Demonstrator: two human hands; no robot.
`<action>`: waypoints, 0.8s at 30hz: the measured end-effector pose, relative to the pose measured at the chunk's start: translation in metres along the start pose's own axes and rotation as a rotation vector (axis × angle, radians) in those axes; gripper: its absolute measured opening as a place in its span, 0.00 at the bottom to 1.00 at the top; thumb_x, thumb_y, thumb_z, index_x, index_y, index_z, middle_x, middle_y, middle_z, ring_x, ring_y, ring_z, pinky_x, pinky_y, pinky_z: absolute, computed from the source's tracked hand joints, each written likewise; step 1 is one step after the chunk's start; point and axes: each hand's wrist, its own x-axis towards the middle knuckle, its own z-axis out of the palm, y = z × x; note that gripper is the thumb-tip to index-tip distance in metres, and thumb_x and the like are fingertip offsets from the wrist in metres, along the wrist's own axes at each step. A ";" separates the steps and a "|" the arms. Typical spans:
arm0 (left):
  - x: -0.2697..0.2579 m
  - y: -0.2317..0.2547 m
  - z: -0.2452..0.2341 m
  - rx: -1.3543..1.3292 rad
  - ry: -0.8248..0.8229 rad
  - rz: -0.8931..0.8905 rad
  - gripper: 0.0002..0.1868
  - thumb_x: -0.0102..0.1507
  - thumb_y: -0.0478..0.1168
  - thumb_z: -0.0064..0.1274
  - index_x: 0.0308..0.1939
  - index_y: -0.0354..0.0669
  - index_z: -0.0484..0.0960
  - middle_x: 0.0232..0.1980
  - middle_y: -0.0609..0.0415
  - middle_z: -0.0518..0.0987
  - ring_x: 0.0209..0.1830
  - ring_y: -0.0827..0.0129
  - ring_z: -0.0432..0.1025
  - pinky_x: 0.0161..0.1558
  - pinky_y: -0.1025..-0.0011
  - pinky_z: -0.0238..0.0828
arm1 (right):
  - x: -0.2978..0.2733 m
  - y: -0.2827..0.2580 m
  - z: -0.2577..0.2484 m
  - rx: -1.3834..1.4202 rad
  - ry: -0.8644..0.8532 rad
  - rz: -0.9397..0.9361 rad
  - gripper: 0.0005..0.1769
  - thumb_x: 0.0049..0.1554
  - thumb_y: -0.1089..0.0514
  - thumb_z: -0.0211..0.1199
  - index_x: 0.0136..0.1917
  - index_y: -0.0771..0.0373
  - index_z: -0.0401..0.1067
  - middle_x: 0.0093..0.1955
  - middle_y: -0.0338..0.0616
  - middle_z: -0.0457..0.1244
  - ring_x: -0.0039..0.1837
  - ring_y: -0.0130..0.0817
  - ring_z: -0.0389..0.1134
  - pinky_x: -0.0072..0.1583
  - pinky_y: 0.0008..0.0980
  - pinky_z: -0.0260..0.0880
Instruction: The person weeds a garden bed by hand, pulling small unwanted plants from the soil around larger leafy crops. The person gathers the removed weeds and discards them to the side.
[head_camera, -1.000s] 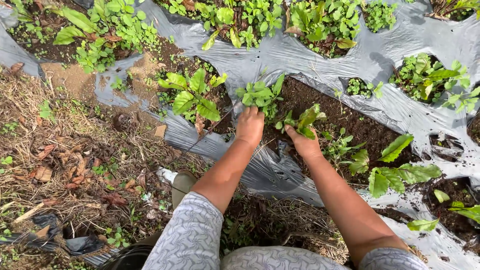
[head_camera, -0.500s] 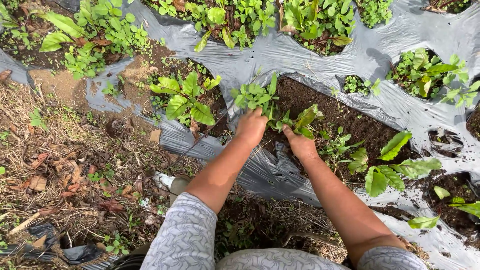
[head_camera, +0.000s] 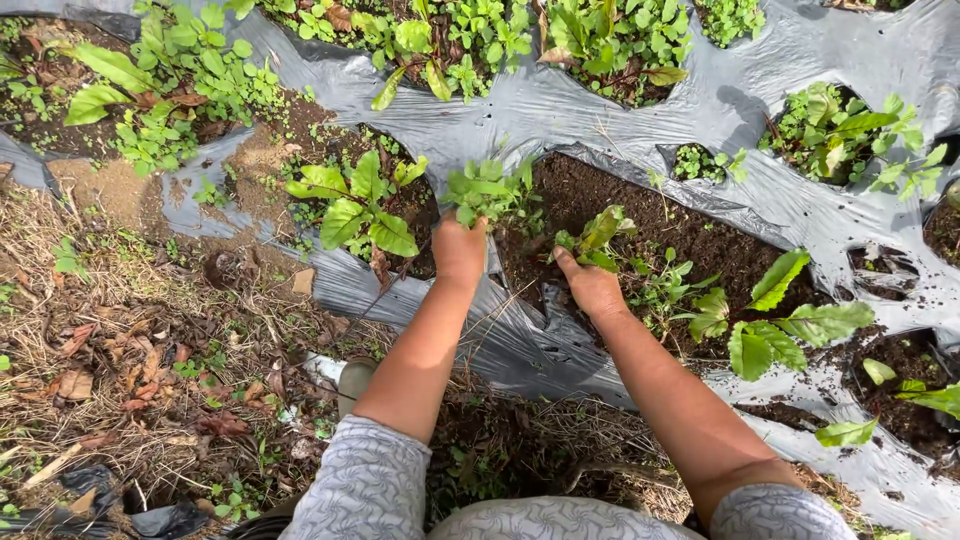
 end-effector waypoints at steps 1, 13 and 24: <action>-0.009 0.012 -0.004 0.002 -0.002 0.002 0.22 0.69 0.44 0.55 0.59 0.29 0.73 0.51 0.33 0.79 0.52 0.42 0.77 0.50 0.45 0.83 | 0.001 0.000 0.000 0.002 0.002 0.001 0.38 0.63 0.36 0.62 0.72 0.68 0.69 0.72 0.61 0.63 0.76 0.62 0.58 0.78 0.60 0.53; -0.016 0.042 0.040 0.807 -0.297 0.564 0.22 0.66 0.32 0.51 0.65 0.47 0.75 0.58 0.44 0.72 0.57 0.52 0.73 0.50 0.58 0.81 | -0.004 -0.007 -0.003 -0.028 0.032 0.066 0.32 0.63 0.37 0.60 0.67 0.63 0.75 0.67 0.56 0.67 0.74 0.56 0.61 0.76 0.57 0.58; 0.049 -0.042 0.049 -0.372 0.085 0.102 0.21 0.71 0.37 0.40 0.65 0.24 0.68 0.46 0.29 0.77 0.44 0.48 0.76 0.46 0.51 0.82 | 0.004 -0.003 -0.001 -0.048 0.007 0.138 0.41 0.59 0.27 0.60 0.67 0.63 0.75 0.67 0.57 0.67 0.75 0.54 0.60 0.76 0.54 0.58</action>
